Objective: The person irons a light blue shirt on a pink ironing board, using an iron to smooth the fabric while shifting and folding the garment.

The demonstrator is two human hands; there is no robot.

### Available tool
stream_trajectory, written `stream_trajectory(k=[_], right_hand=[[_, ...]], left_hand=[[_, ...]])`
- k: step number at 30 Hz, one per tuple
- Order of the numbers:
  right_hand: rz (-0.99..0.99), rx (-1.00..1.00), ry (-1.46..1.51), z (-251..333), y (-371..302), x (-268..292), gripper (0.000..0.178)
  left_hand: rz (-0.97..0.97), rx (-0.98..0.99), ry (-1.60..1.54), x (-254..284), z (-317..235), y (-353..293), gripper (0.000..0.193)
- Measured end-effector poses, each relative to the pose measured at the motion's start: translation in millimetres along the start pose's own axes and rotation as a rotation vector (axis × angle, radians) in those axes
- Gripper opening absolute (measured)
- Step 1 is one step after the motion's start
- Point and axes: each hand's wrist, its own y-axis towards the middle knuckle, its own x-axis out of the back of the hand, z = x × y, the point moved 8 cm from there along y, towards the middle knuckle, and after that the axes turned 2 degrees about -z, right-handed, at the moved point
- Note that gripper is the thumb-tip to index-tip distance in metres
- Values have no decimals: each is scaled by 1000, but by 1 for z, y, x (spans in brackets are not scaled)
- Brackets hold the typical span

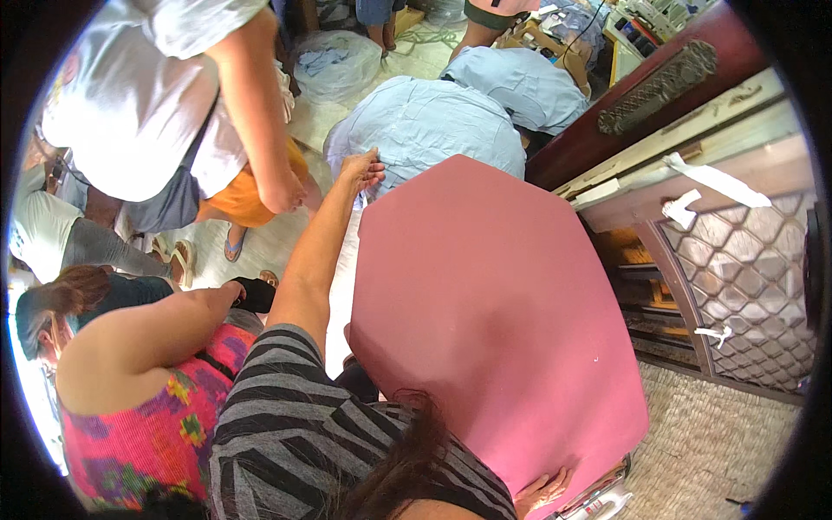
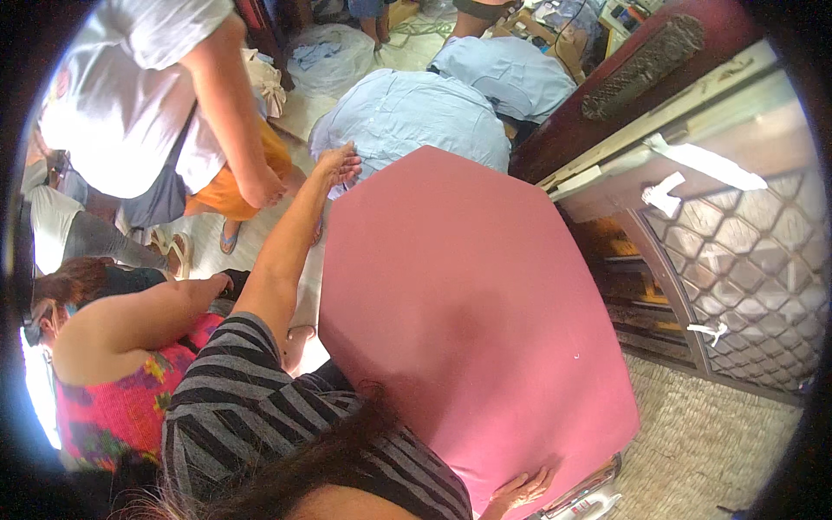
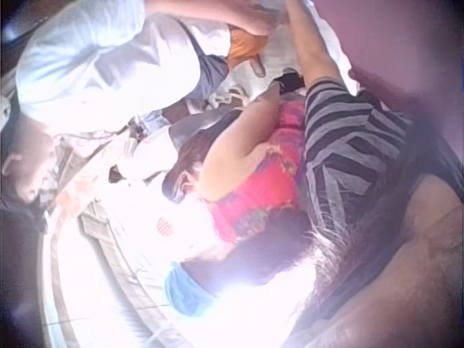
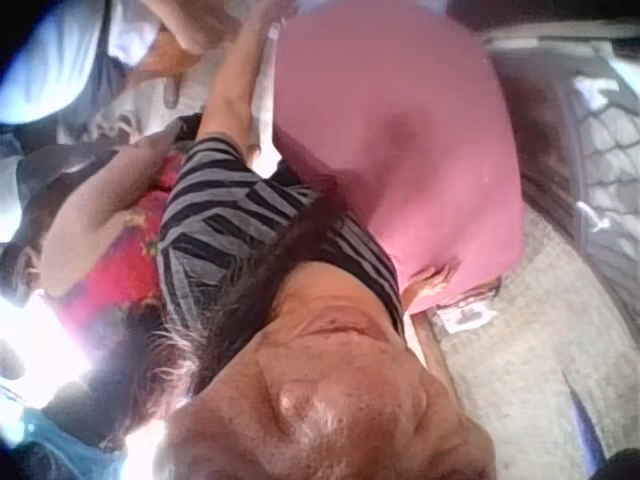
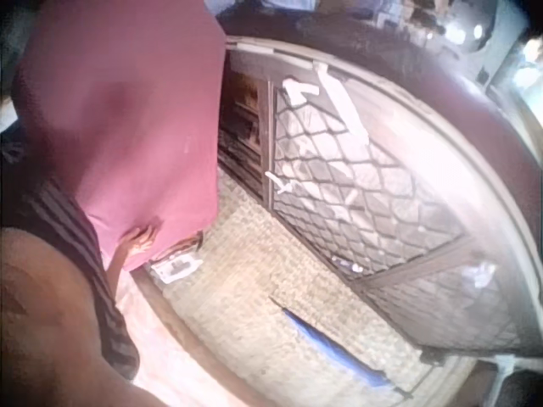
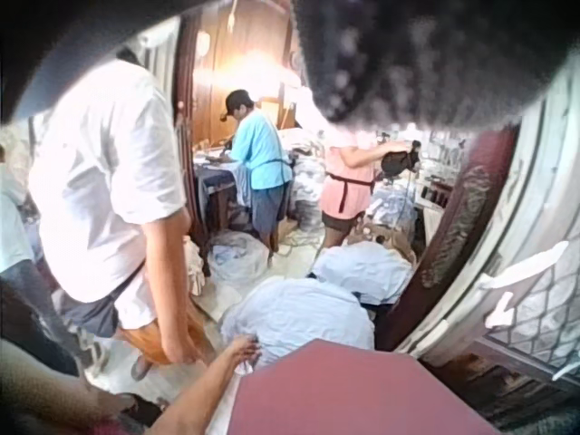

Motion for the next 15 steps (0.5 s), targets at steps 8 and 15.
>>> stream_trajectory(k=[8,15], right_hand=[[64,-34,0,10,7,-7,51],[73,-61,-86,-3,7,-16,49]], left_hand=[[-208,-647,439,17,-41,-21,12],[-258,-1056,688,12,-75,-35,9]])
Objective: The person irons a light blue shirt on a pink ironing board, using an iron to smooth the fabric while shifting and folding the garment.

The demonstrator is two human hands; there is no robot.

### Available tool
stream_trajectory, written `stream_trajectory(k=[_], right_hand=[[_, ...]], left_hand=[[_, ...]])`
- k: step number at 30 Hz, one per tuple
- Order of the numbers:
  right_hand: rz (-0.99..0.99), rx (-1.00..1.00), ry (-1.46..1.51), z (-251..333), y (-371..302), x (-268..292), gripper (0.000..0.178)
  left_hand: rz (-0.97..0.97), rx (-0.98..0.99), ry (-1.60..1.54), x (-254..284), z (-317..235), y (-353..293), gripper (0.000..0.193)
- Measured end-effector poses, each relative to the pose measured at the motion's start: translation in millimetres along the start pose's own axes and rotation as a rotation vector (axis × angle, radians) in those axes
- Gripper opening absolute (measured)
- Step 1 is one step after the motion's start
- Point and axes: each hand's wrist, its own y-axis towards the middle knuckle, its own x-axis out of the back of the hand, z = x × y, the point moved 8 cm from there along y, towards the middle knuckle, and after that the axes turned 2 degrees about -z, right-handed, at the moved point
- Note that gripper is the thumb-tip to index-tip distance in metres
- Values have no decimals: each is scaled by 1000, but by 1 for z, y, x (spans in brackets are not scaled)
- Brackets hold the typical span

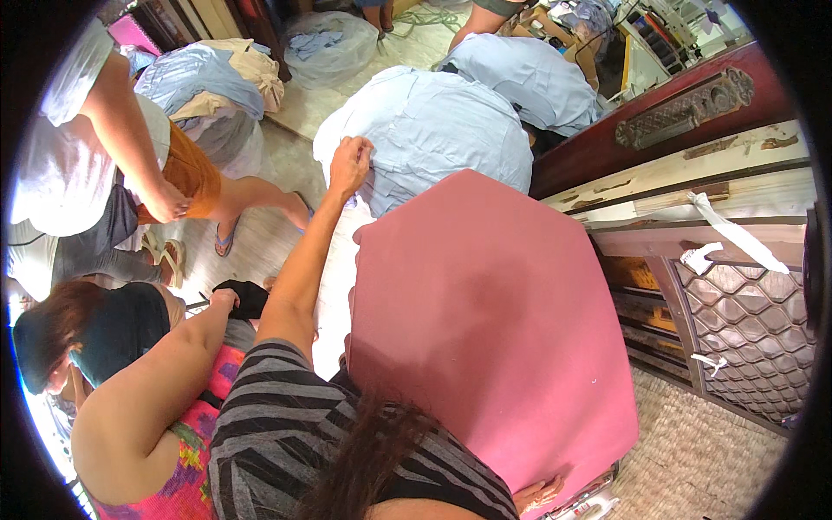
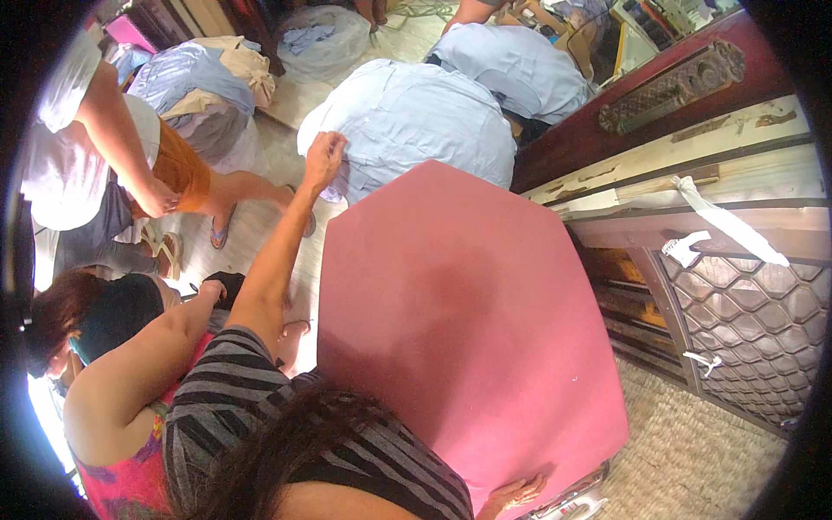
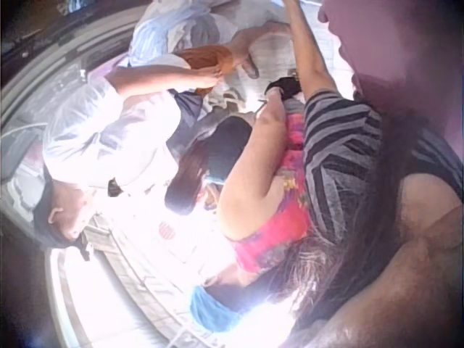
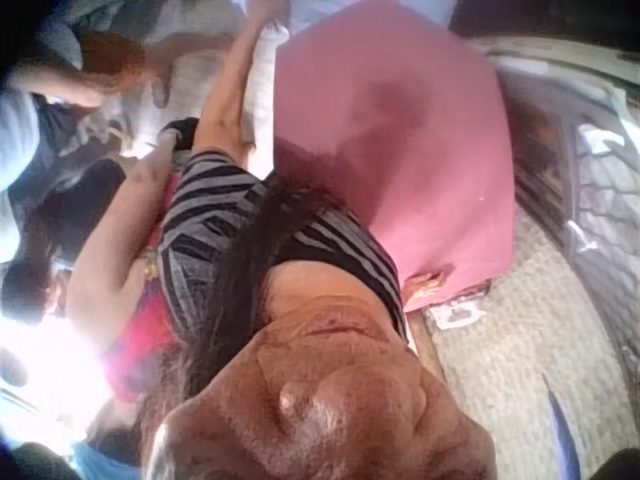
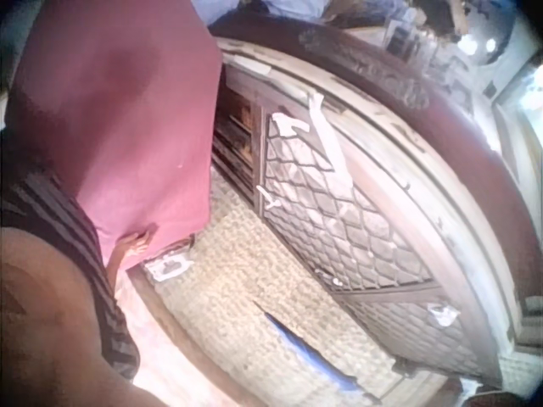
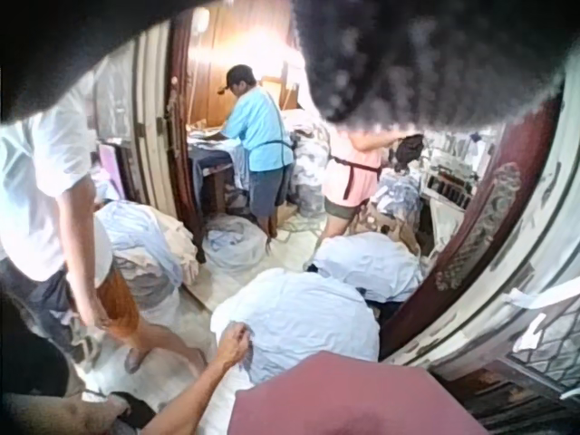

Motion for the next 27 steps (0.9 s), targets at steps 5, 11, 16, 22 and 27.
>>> stream_trajectory(k=[5,11,16,22,27], right_hand=[[18,-80,-31,7,-3,5,49],[23,-38,-23,12,3,11,49],[-28,-179,169,31,50,13,51],[-47,135,668,215,199,36,45],[-44,619,871,407,301,56,56]], left_hand=[[349,-237,75,-19,-35,4,9],[291,-389,108,-20,-40,6,10],[84,-254,-31,-15,-46,40,12],[202,-434,112,-35,-139,143,17],[219,-871,148,-4,-321,145,21]])
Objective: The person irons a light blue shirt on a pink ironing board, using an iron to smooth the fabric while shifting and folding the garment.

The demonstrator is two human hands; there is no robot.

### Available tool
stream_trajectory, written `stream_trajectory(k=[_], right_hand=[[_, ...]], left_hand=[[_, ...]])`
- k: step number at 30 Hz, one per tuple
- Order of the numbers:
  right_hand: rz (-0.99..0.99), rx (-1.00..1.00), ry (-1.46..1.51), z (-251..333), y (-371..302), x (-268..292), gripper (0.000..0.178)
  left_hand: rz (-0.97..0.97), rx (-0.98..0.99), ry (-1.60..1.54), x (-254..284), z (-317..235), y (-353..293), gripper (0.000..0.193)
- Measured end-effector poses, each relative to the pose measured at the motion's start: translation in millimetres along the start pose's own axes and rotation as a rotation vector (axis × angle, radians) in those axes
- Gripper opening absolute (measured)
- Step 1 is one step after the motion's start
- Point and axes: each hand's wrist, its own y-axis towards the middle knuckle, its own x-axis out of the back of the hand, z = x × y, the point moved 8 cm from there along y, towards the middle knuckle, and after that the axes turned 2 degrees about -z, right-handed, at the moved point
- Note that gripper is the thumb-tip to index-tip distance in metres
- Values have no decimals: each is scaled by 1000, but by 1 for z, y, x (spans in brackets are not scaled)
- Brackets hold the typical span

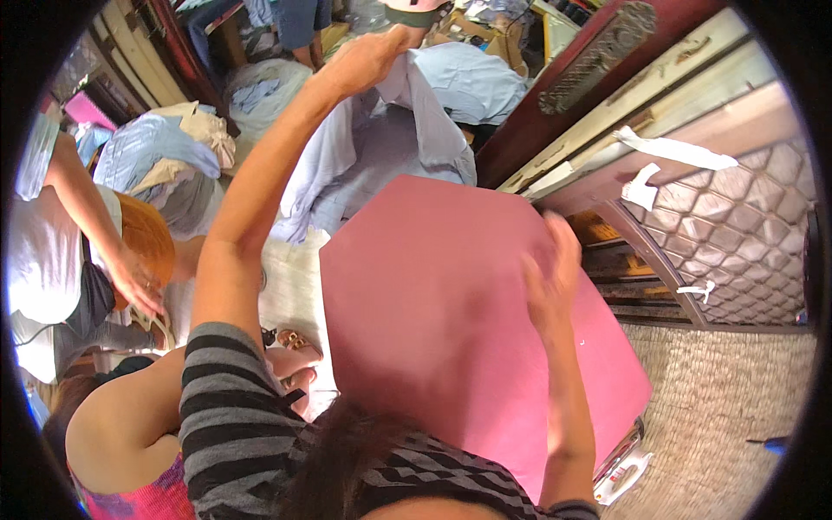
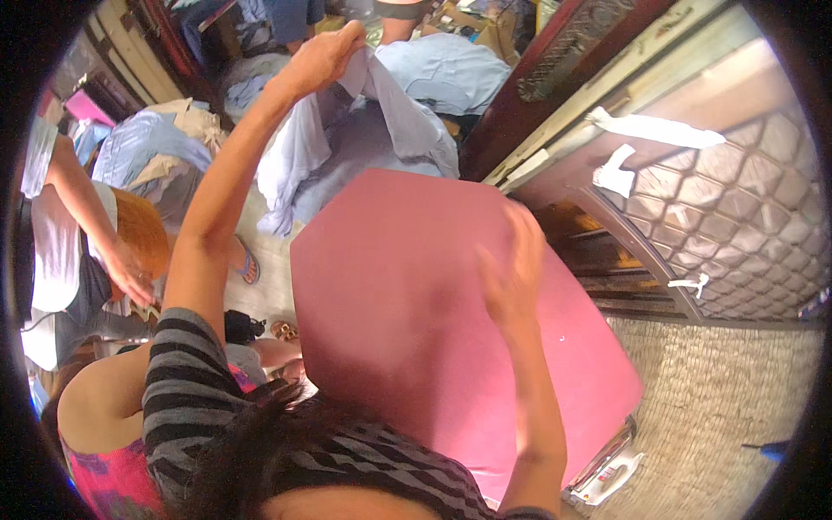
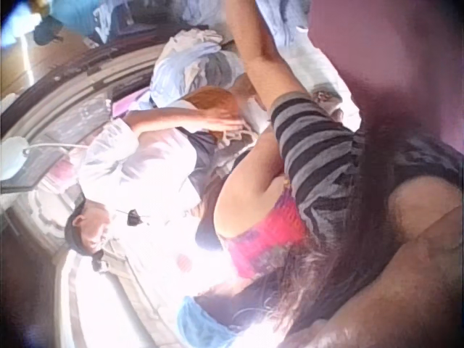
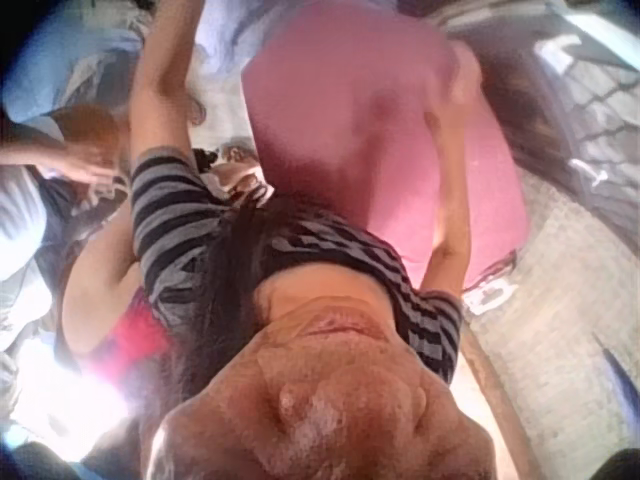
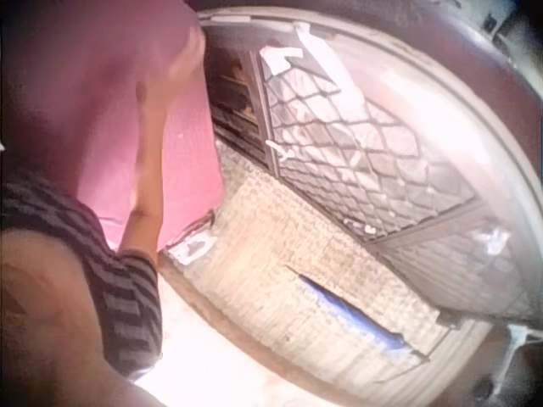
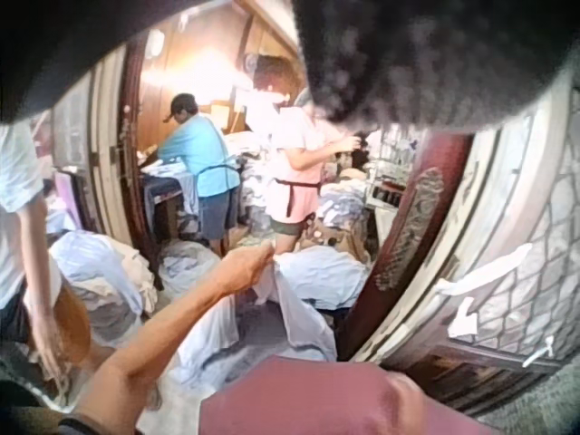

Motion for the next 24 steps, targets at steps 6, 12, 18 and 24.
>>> stream_trajectory(k=[6,12,18,24], right_hand=[[-244,17,135,27,117,-49,85],[-380,183,322,31,91,11,36],[-561,174,251,57,-2,198,36],[-380,104,37,34,-34,278,26]], left_hand=[[-119,-315,156,127,-194,55,17],[-334,-473,1,244,-319,38,4],[-528,-499,18,311,-364,-2,10],[-305,-348,-81,241,-389,7,2]])
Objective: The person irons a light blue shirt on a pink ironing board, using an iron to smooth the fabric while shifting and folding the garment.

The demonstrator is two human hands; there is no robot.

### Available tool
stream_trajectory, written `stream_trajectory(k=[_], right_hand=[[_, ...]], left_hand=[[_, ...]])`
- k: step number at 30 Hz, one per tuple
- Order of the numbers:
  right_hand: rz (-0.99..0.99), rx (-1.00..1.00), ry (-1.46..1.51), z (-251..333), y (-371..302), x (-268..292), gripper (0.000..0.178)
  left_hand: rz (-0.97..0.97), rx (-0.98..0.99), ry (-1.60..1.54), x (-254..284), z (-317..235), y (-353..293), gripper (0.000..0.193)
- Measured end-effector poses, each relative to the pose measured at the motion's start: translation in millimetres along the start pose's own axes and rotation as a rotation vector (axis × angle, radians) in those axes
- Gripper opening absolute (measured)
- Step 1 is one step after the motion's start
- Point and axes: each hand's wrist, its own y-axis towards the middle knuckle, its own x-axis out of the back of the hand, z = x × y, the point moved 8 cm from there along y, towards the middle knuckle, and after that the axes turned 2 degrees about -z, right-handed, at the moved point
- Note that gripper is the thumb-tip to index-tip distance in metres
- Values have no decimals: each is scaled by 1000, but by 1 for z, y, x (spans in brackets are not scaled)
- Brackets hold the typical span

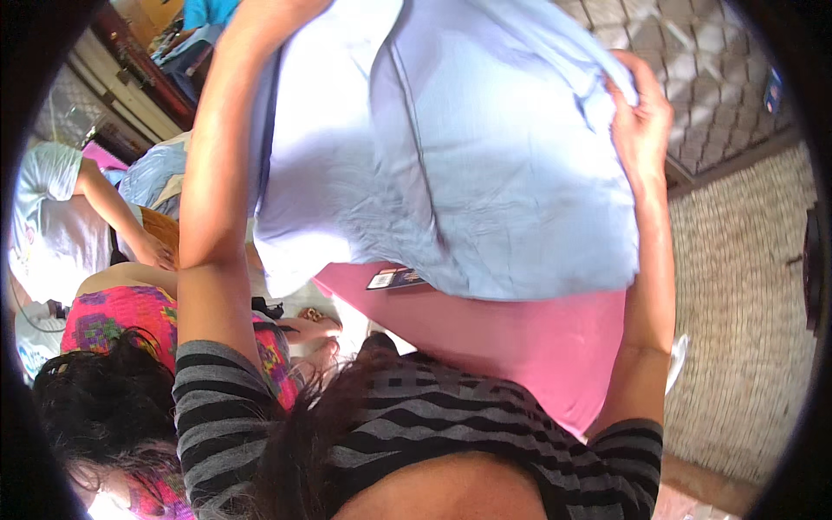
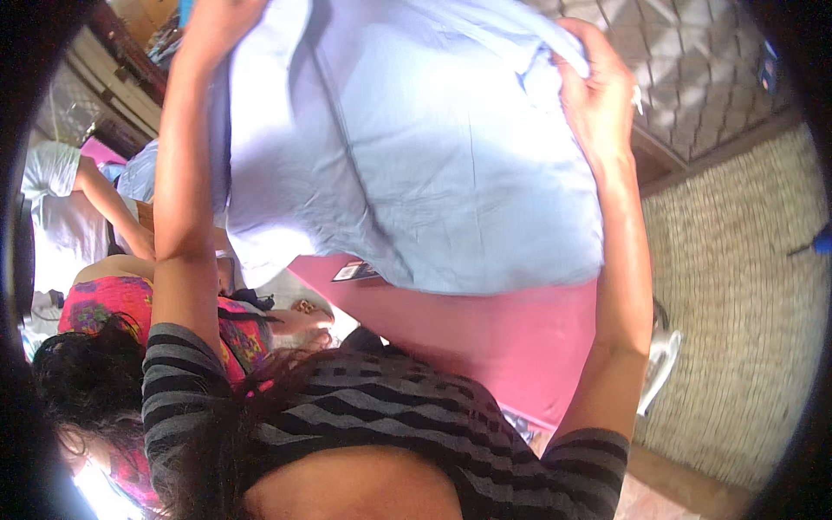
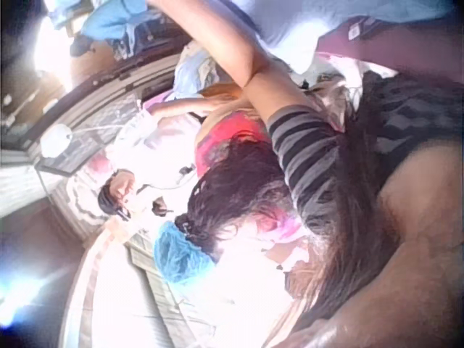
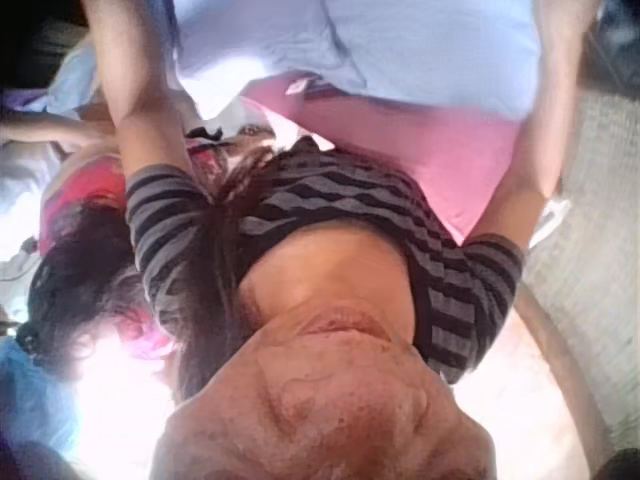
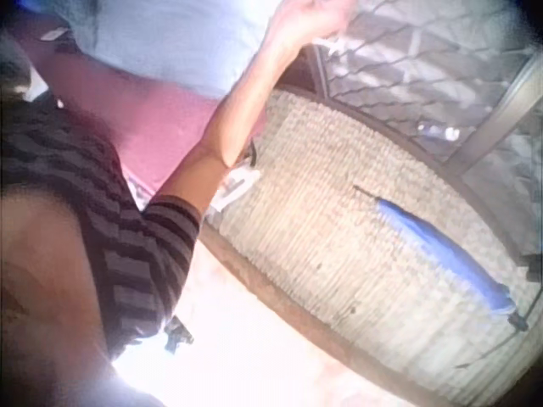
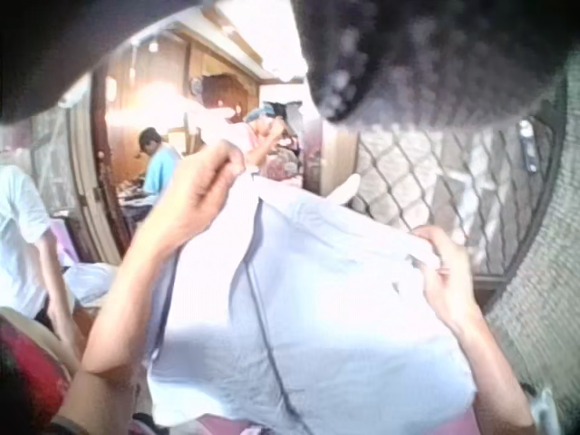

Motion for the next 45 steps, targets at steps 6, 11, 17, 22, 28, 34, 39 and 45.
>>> stream_trajectory(k=[6,11,17,22,28,34,39,45], right_hand=[[195,157,-422,-107,-119,-11,32],[460,-330,-157,-112,-271,10,18],[177,-535,-79,-110,-318,70,26],[300,-428,-225,-112,-304,50,28],[329,-402,-141,-139,-304,48,25],[377,-533,-142,-160,-302,51,17],[205,-558,-507,-162,-259,68,5],[10,-492,118,-121,-178,78,15]], left_hand=[[79,-34,-32,-144,2,-135,18],[546,600,-270,-151,-60,-310,9],[422,595,-316,-97,-125,-359,21],[447,506,-219,-102,-130,-360,18],[408,624,-348,-108,-105,-364,7],[448,1061,-514,-117,-66,-359,6],[428,836,-572,-116,-54,-318,14],[276,687,-577,-84,-12,-339,19]])
